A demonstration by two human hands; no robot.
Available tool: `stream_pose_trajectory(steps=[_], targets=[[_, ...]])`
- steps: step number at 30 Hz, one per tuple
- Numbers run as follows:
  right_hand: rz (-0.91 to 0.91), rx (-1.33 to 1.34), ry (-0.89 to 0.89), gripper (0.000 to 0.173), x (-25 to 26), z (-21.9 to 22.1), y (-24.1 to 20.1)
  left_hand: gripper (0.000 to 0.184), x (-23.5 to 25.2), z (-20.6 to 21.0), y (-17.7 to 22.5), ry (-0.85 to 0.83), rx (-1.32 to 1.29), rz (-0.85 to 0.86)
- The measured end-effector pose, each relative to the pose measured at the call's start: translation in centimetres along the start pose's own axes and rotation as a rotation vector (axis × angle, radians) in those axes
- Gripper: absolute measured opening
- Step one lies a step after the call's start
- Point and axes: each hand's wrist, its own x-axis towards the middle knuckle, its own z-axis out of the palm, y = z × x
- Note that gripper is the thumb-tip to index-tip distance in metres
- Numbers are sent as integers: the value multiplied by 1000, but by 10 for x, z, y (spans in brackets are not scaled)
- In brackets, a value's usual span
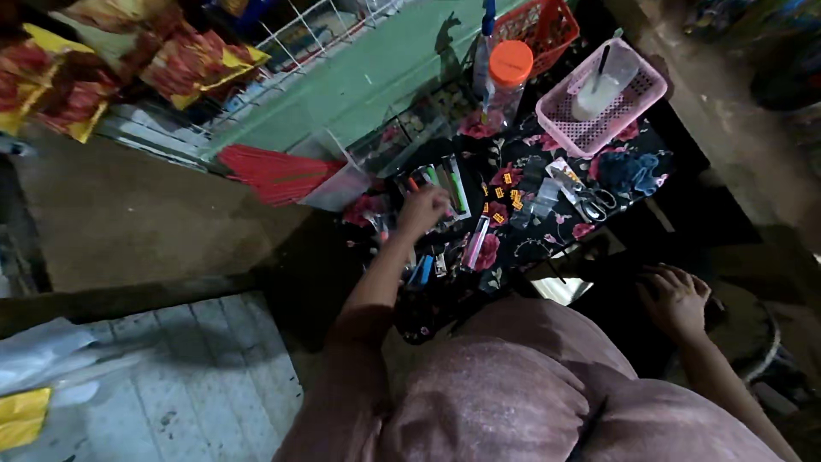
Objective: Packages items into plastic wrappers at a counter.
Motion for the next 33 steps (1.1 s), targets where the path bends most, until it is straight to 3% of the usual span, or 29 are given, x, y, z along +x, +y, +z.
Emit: stream_pose_trajectory(steps=[4,9,12,16,20,22,28,33], targets=[[29,-30,-4,32,-1,0,3,44,88,-45,-6,158,182,-90],[90,-90,-161,26,6,-2,-1,70,164,-49,-31,79,260,-326],[60,-41,-303,26,27,8,-16,66,180,-46,-34,62,295,-411],[-239,61,-324,23,70,56,-47,51,193,-41,-39,48,377,-421],[-609,23,-323,21,124,96,-113,39,186,-46,-36,-4,340,-398],[-740,-5,-346,31,146,117,-142,35,176,-47,-39,33,286,-362],[-722,-115,-461,51,189,144,-193,31,88,-34,-20,172,84,-36],[-759,-158,-585,43,190,151,-198,40,-3,0,-6,194,-139,60]])
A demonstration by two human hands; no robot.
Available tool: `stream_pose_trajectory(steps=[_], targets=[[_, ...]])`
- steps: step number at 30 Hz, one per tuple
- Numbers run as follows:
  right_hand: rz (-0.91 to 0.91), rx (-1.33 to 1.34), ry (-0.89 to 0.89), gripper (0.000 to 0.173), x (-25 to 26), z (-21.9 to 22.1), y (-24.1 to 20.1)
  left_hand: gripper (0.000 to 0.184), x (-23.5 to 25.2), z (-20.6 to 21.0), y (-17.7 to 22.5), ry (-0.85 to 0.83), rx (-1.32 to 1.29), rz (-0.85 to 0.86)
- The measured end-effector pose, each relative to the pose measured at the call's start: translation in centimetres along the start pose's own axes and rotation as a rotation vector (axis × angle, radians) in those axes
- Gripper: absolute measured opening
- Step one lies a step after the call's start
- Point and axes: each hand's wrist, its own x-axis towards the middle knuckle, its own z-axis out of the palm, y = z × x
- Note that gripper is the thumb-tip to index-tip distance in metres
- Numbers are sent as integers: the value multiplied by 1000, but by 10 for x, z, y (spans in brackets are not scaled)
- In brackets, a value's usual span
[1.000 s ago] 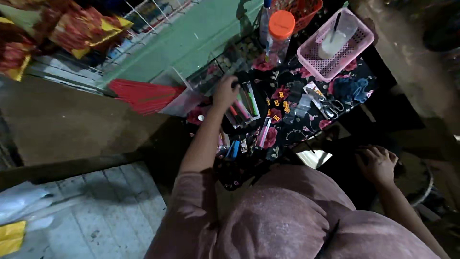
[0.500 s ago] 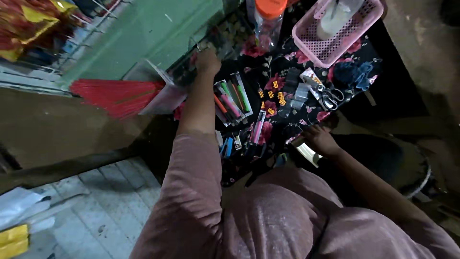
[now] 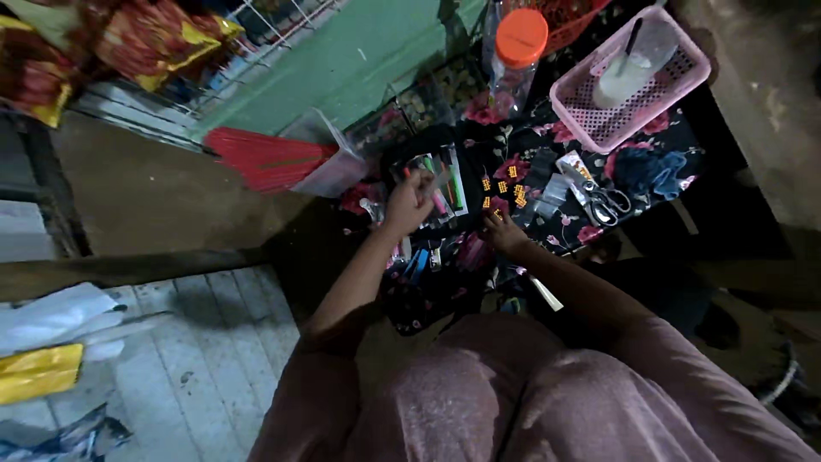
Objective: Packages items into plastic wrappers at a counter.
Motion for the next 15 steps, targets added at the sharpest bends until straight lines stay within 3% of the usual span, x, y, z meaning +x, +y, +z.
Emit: stream_pose_trajectory(steps=[2,4,7,11,15], targets=[[-78,-46,34,39,3,15,4,45,-23,6,7,10,-60,59],[-136,-44,94,33,2,27,2,39,-38,11,15,64,-76,168],[-90,-4,-101,44,-23,-5,-19,28,-51,11,29,181,-14,314],[-37,180,268,24,-87,-29,-31,24,-67,-1,48,270,109,394],[175,432,606,35,-180,-85,-66,31,-83,-13,64,191,277,393]])
